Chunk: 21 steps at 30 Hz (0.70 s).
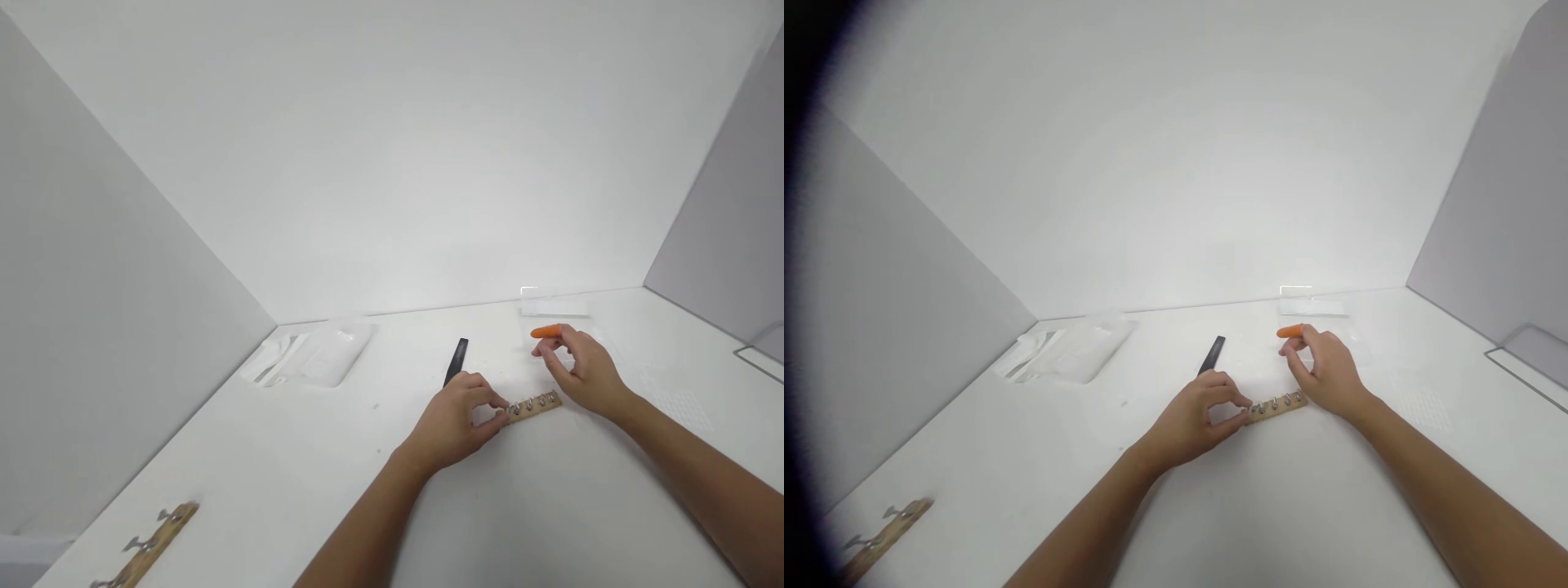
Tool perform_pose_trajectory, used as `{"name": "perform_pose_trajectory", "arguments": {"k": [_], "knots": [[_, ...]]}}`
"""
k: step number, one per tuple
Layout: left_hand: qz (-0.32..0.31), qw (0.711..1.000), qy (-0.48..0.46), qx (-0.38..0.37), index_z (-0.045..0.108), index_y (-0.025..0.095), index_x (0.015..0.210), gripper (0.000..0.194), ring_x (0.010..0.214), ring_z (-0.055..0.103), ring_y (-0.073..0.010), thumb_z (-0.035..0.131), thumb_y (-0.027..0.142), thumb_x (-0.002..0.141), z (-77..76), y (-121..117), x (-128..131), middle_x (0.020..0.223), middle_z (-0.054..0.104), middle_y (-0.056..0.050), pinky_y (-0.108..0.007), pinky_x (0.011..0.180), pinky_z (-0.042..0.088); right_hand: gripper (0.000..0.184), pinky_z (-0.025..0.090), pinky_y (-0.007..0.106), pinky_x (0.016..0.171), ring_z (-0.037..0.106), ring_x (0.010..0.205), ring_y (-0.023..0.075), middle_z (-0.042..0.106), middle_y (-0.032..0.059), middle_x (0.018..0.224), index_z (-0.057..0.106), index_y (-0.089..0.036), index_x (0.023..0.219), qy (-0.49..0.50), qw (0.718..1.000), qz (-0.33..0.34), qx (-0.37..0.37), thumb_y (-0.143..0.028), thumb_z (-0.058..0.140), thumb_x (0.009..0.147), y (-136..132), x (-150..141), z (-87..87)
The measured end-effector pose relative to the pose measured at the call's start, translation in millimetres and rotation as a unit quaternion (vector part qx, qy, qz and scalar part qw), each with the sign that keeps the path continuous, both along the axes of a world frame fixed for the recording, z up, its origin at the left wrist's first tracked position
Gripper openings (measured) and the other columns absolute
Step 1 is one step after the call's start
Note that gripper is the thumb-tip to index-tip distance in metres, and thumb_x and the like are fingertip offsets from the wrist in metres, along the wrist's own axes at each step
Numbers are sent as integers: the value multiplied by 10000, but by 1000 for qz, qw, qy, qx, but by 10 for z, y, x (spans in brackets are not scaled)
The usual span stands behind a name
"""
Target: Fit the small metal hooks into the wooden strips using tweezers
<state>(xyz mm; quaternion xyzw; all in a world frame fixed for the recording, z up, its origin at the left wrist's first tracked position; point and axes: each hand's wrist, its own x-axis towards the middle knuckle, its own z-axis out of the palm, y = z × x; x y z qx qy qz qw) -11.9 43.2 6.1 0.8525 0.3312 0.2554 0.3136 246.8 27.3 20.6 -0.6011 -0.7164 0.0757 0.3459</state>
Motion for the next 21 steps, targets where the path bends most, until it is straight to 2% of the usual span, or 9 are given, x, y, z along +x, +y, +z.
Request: {"name": "perform_pose_trajectory", "arguments": {"k": [6,9,12,14,18,21], "knots": [[1,1000,-13,-16,771,245,893,34,1011,658,-222,745,267,891,-21,-5,9,970,759,-23,-342,834,548,233,490,378,778,703,873,240,770,35,946,598,-252,1154,2,999,-44,19,-386,466,1018,32,139,88],[-9,1000,-9,-4,759,238,893,33,1020,655,-222,727,243,899,-30,-9,15,984,768,-24,-344,837,553,224,474,352,719,667,761,210,737,15,865,618,-267,1101,-2,999,-40,-13,-413,467,1021,40,239,168],[-9,1000,-9,3,743,232,867,37,1011,650,-223,723,221,896,-29,-14,25,959,770,-22,-345,828,555,267,425,309,617,601,685,186,678,7,783,614,-258,886,-38,996,4,-79,-492,534,987,35,389,270],[-9,1000,-10,9,732,227,847,54,1000,646,-223,716,214,897,-26,-18,32,941,769,-20,-344,820,554,340,407,297,589,555,644,172,635,1,728,573,-245,774,-67,984,59,-157,-538,601,943,17,503,325],[-10,1000,-7,17,718,221,829,74,975,634,-226,696,215,900,-24,-26,43,926,768,-26,-338,773,552,405,362,280,508,496,572,149,593,-2,686,570,-233,702,-71,928,131,-341,-578,750,814,-37,651,358],[-9,1000,-3,23,709,218,816,87,948,620,-227,677,203,896,-20,-32,52,910,763,-29,-329,726,545,358,355,279,492,512,582,154,606,7,707,640,-244,719,-55,913,141,-380,-567,780,782,-72,649,347]]}}
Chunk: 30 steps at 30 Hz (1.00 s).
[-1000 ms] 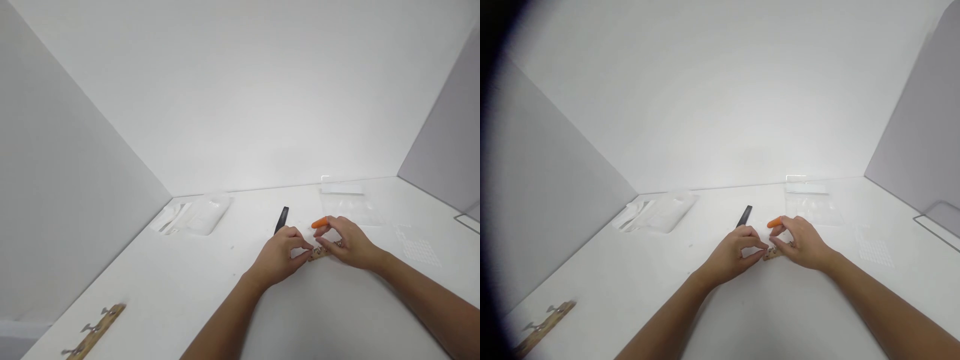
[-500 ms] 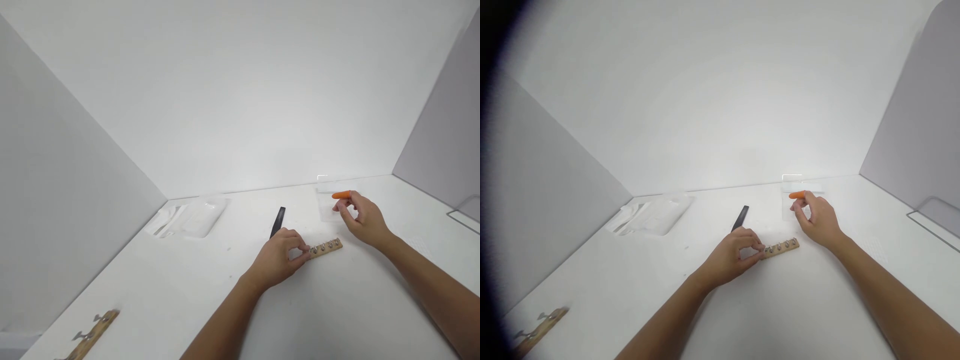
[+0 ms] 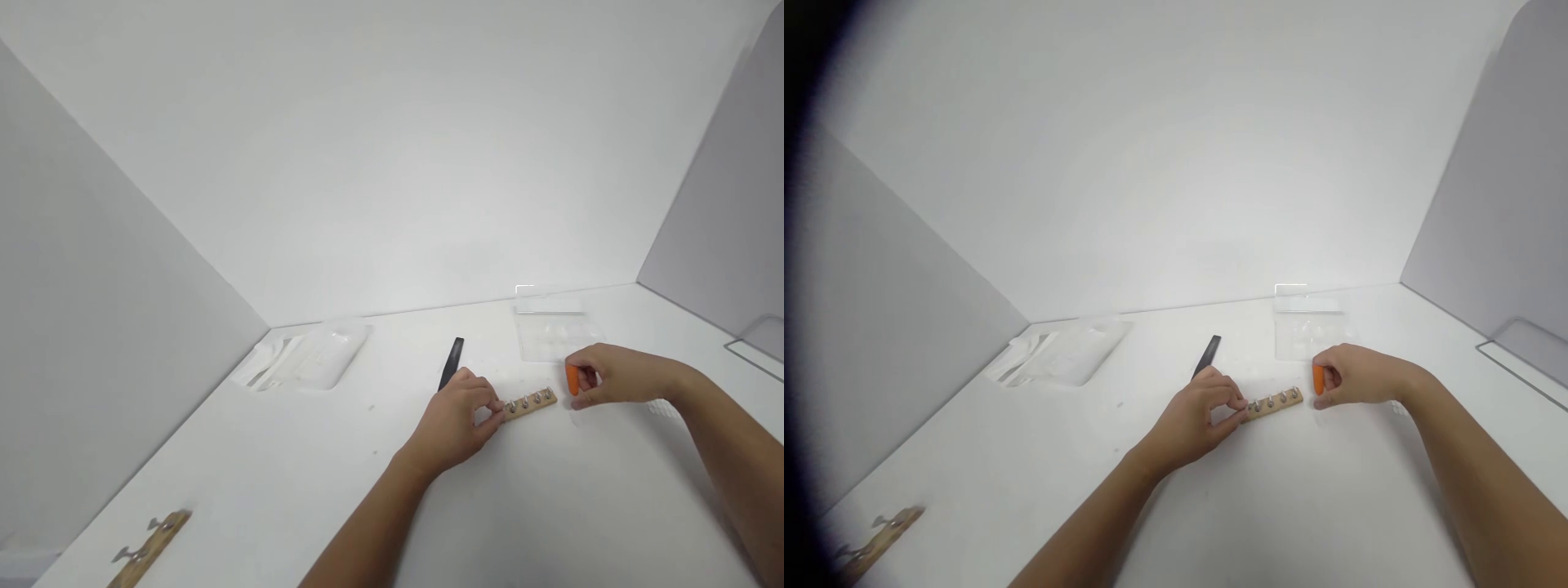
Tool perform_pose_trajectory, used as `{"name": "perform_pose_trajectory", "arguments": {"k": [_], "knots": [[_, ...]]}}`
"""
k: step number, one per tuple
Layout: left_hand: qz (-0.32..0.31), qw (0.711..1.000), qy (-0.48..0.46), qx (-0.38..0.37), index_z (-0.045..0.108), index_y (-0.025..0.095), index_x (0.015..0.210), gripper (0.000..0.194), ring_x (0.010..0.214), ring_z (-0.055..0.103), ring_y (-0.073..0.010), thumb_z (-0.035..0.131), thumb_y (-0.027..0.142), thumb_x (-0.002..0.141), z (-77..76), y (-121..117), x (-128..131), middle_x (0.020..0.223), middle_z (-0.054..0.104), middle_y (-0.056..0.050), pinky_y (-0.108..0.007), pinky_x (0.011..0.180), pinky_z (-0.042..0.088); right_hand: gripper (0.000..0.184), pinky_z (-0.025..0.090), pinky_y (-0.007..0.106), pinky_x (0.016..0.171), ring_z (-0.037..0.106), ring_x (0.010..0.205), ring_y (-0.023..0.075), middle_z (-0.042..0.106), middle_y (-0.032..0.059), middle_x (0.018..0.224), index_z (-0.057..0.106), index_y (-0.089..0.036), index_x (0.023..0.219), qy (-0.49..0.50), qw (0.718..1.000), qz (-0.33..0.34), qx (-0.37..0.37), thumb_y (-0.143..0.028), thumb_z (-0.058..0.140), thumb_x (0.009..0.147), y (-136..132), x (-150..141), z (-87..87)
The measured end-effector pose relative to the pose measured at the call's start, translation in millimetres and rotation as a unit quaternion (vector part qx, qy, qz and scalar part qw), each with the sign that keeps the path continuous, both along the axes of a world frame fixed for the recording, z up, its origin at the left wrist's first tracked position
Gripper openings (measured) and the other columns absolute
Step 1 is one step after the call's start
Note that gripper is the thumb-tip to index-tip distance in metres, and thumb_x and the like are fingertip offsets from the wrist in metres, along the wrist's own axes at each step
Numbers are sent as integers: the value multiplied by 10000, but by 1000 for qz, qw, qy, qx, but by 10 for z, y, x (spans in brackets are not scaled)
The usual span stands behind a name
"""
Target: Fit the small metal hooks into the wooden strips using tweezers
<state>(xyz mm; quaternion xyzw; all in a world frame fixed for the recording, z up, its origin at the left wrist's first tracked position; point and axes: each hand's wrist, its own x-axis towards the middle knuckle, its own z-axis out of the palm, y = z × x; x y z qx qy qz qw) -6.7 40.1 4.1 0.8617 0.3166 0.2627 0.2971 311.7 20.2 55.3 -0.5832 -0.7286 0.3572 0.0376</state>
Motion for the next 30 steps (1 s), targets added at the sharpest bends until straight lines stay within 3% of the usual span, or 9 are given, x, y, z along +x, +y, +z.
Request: {"name": "perform_pose_trajectory", "arguments": {"k": [10,21,26,30], "knots": [[2,1000,13,25,707,221,830,100,918,602,-224,652,213,913,15,-20,8,932,761,-36,-334,720,539,166,425,298,538,663,694,220,713,15,750,724,-270,749,16,998,-5,-59,-386,834,703,-2,-7,-145],[9,1000,17,19,710,227,934,55,958,592,-233,669,235,898,10,-18,-19,938,716,-45,-338,753,529,124,417,299,550,650,690,215,722,21,742,676,-248,687,-8,998,8,-59,-328,733,762,-8,-47,-65],[28,999,6,35,706,231,960,109,967,584,-238,703,323,900,50,-42,-17,1019,672,-61,-343,738,525,252,386,294,556,551,633,174,659,11,722,645,-236,714,42,998,-2,43,-432,664,872,30,-56,27],[50,993,-71,78,700,239,1071,143,945,579,-224,641,295,954,36,-79,36,979,657,-62,-348,752,527,271,405,295,608,531,686,169,669,1,802,629,-246,787,94,982,-37,162,-461,605,950,-1,-333,76]]}}
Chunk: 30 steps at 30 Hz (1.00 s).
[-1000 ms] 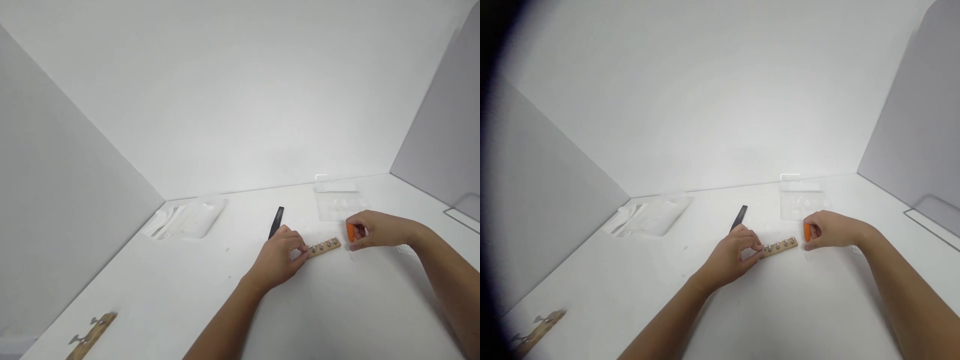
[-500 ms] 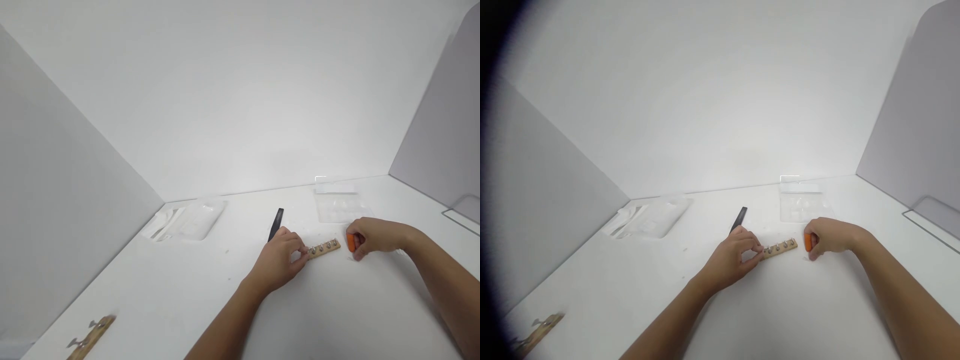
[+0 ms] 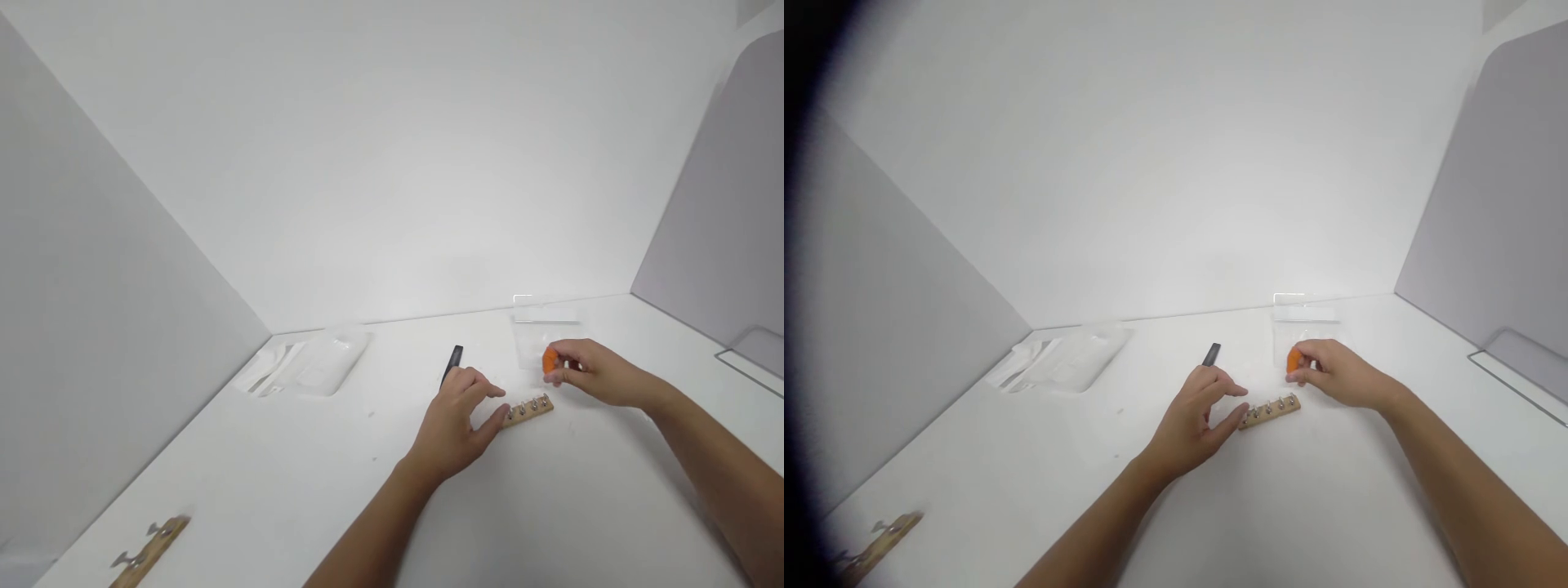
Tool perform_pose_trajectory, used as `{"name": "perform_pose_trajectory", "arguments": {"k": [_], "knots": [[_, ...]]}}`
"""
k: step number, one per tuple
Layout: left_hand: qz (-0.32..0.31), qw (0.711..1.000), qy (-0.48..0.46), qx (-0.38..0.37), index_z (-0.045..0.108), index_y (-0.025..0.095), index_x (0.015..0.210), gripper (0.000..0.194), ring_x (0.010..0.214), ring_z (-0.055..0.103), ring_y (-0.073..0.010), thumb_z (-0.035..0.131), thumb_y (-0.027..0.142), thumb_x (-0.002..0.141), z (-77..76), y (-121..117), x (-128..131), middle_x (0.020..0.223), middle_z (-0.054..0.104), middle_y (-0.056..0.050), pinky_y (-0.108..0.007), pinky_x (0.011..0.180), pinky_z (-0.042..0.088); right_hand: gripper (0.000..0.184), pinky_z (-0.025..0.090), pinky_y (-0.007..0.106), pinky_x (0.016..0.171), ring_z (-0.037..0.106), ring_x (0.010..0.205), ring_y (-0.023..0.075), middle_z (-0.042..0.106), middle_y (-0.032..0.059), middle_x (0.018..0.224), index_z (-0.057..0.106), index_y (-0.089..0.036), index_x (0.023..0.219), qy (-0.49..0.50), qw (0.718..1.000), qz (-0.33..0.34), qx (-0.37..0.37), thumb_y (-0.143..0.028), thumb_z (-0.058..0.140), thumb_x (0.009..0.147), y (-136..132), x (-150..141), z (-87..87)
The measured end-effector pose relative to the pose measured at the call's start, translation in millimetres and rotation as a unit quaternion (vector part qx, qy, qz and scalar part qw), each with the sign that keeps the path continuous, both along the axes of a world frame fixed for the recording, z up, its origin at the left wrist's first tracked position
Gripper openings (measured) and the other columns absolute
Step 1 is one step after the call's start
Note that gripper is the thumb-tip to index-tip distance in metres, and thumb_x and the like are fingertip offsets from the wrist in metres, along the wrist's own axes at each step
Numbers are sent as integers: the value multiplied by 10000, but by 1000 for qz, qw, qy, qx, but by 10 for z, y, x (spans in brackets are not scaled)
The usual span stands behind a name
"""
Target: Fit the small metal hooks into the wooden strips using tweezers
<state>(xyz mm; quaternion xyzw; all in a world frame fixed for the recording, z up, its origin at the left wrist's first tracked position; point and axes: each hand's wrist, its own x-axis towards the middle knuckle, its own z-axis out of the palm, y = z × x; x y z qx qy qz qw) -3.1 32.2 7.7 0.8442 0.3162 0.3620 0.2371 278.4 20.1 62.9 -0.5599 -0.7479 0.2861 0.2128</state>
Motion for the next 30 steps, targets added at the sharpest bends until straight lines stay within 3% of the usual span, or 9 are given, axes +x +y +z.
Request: {"name": "perform_pose_trajectory", "arguments": {"k": [4,8,18,23,30], "knots": [[-21,997,-73,-22,682,254,1172,215,936,587,-211,623,279,967,-12,-39,49,1017,670,-69,-255,573,493,217,420,306,618,538,704,174,683,7,836,639,-254,833,52,997,-3,56,-424,609,964,-91,-337,-51],[-41,990,-114,-76,692,244,1121,179,937,612,-196,648,264,949,31,-78,68,1034,683,-67,-198,486,466,181,447,311,668,573,768,184,675,5,839,627,-254,814,88,993,13,81,-361,620,960,-156,-510,-123],[-42,989,-121,-78,746,232,1007,144,880,601,-187,618,293,984,74,-70,76,911,698,-61,-185,496,447,208,442,301,661,576,750,176,674,6,812,633,-243,811,94,991,25,88,-383,636,967,-137,-534,-210],[-8,985,-126,-115,752,226,948,140,863,616,-187,630,293,964,101,-84,94,896,689,-65,-183,491,439,247,424,268,613,595,758,165,704,8,871,648,-250,950,59,994,45,86,-483,596,1013,-155,-524,-267],[2,987,-121,-103,734,233,904,153,864,607,-191,615,305,968,104,-86,112,876,678,-53,-191,487,417,316,373,263,609,490,625,130,604,-24,709,594,-220,872,-17,984,91,154,-403,446,1082,-188,-571,-271]]}}
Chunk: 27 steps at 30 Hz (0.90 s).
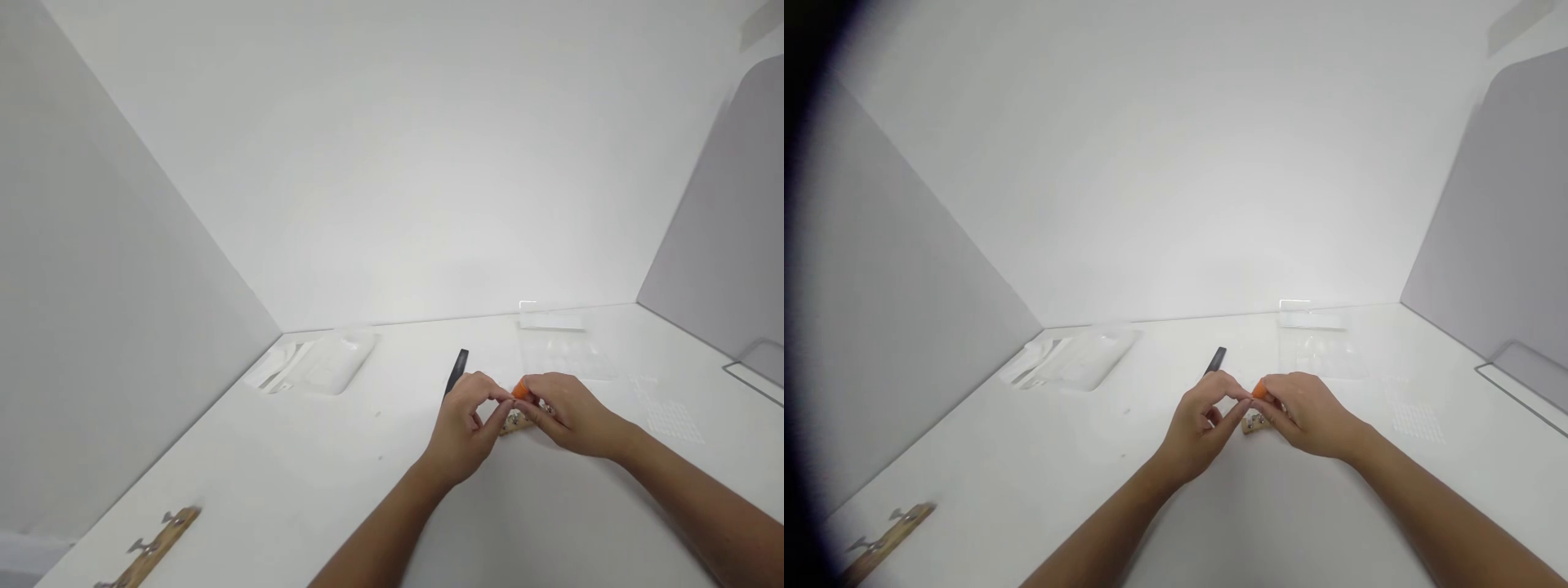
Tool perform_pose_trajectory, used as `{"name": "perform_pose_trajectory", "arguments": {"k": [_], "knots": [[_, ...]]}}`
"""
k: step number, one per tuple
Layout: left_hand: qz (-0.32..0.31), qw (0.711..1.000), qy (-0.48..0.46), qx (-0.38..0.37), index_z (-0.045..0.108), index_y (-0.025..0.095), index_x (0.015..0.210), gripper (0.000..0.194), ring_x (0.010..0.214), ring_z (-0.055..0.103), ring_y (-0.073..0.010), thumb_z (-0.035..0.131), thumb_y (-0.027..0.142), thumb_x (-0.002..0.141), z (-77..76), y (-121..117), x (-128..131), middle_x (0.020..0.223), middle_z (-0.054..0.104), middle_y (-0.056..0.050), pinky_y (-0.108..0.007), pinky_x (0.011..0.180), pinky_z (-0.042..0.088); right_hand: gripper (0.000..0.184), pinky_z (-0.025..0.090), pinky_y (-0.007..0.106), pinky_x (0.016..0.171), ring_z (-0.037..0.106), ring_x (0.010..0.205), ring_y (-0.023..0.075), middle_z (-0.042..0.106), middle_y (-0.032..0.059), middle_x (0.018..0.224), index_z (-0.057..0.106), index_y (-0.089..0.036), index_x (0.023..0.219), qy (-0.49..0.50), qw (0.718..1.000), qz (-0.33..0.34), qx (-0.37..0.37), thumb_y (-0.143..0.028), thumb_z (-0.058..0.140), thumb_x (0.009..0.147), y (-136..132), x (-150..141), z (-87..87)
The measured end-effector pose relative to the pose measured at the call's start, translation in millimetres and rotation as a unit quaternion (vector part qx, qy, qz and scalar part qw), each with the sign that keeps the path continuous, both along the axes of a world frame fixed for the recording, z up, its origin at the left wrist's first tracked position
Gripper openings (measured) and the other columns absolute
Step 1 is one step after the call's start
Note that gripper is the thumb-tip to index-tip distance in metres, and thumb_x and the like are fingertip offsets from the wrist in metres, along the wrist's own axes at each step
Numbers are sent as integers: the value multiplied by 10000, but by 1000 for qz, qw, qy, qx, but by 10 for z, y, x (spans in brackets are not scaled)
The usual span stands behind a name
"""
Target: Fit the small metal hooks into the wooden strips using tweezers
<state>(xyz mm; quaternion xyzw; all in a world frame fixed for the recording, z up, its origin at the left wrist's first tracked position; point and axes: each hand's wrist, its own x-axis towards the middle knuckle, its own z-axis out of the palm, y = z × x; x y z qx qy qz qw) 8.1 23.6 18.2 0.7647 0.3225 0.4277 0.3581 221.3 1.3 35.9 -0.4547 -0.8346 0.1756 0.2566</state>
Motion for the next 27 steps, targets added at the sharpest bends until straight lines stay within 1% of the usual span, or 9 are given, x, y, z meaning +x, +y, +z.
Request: {"name": "perform_pose_trajectory", "arguments": {"k": [4,7,10,12,14,17,19,23,27], "knots": [[6,999,15,32,734,237,906,150,860,591,-192,615,291,980,-25,6,4,853,685,-45,-225,545,441,301,300,252,566,370,563,112,461,-55,625,458,-216,756,-2,998,9,58,-302,454,1044,9,-3,-51],[-3,998,25,58,747,251,928,133,884,586,-198,628,272,983,-54,10,1,849,693,-37,-264,643,489,320,249,258,552,297,553,109,337,-69,593,334,-221,700,22,994,5,109,-229,512,965,30,-5,-116],[6,994,50,96,747,255,972,98,912,582,-208,649,264,970,-89,44,-24,880,697,-34,-318,755,523,305,225,264,560,264,565,111,282,-72,597,298,-221,696,33,987,-5,156,-153,535,874,56,-4,-161],[48,986,86,133,732,228,984,91,934,574,-226,652,265,959,-111,91,-60,900,694,-46,-346,780,529,283,221,265,565,261,577,113,282,-69,609,302,-222,702,35,984,-12,173,-128,529,843,71,7,-172],[121,970,141,158,713,198,941,117,955,559,-247,608,243,969,-126,151,-110,904,691,-64,-352,756,526,269,218,265,565,260,586,115,283,-65,623,297,-224,711,37,983,-20,178,-124,515,832,88,27,-172],[239,930,256,112,709,172,980,130,1036,545,-289,591,223,965,-138,235,-196,980,692,-101,-335,687,515,253,214,267,562,253,588,117,267,-61,632,278,-227,718,38,983,-35,175,-125,483,825,113,61,-168],[283,897,334,56,717,148,1049,176,1110,534,-323,621,264,958,-144,274,-243,1049,683,-133,-347,710,530,245,215,268,558,248,584,117,253,-58,633,270,-227,716,39,983,-46,173,-133,467,826,125,78,-165],[286,854,433,-20,744,121,1033,285,1172,524,-349,620,371,972,-146,305,-269,1098,654,-173,-391,836,547,229,221,267,547,250,580,118,250,-54,632,277,-225,699,36,986,-76,145,-168,456,830,126,91,-162],[262,848,458,-45,764,135,1014,270,1188,509,-336,615,357,975,-139,306,-251,1158,643,-160,-376,856,540,237,212,271,534,252,575,118,256,-50,622,262,-221,674,36,988,-111,104,-198,454,811,127,88,-164]]}}
